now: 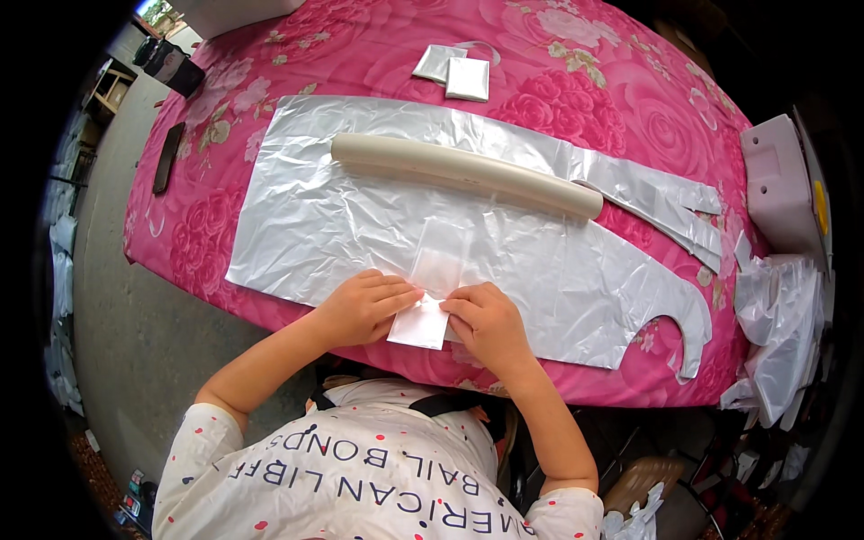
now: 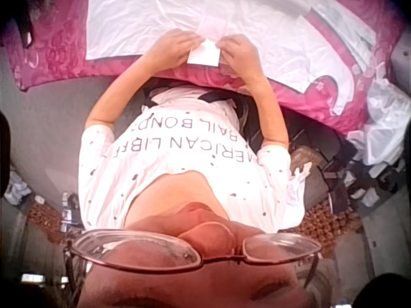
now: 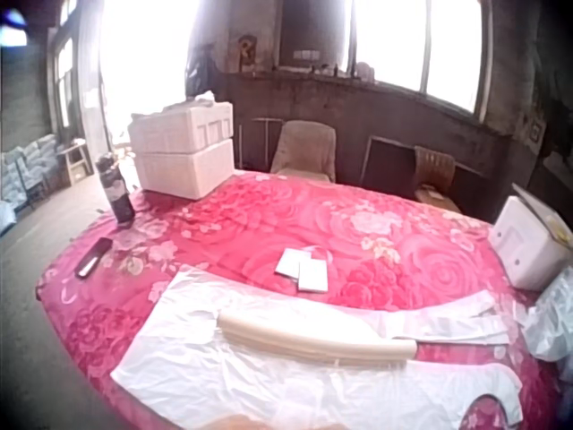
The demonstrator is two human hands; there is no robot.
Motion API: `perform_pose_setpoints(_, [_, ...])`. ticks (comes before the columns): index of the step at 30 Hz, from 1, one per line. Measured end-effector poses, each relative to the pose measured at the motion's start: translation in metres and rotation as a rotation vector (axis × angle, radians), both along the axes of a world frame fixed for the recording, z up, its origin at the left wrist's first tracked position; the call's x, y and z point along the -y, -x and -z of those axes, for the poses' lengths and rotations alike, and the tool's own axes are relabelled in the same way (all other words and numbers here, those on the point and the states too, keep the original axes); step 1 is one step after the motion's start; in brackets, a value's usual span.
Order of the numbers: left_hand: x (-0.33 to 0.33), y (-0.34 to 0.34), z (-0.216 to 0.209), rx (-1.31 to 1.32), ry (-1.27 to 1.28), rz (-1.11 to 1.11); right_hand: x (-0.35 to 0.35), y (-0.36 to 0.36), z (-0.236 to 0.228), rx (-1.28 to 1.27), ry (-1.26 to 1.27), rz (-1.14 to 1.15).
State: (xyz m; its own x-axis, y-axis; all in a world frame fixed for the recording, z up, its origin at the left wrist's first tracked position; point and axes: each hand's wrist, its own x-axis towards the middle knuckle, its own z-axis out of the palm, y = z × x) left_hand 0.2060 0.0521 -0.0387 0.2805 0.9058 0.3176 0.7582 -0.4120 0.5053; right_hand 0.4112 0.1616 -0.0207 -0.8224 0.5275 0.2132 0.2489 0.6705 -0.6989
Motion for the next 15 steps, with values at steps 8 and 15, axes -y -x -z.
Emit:
perform_pose_setpoints(8, [-0.011, 0.000, -0.012, 0.129, 0.376, -0.196, 0.003, 0.001, 0.007, 0.044, 0.109, 0.244])
perform_pose_setpoints(15, [-0.033, -0.010, -0.008, 0.374, 0.468, -0.553, -0.008, 0.021, -0.007, 0.223, 0.365, 0.394])
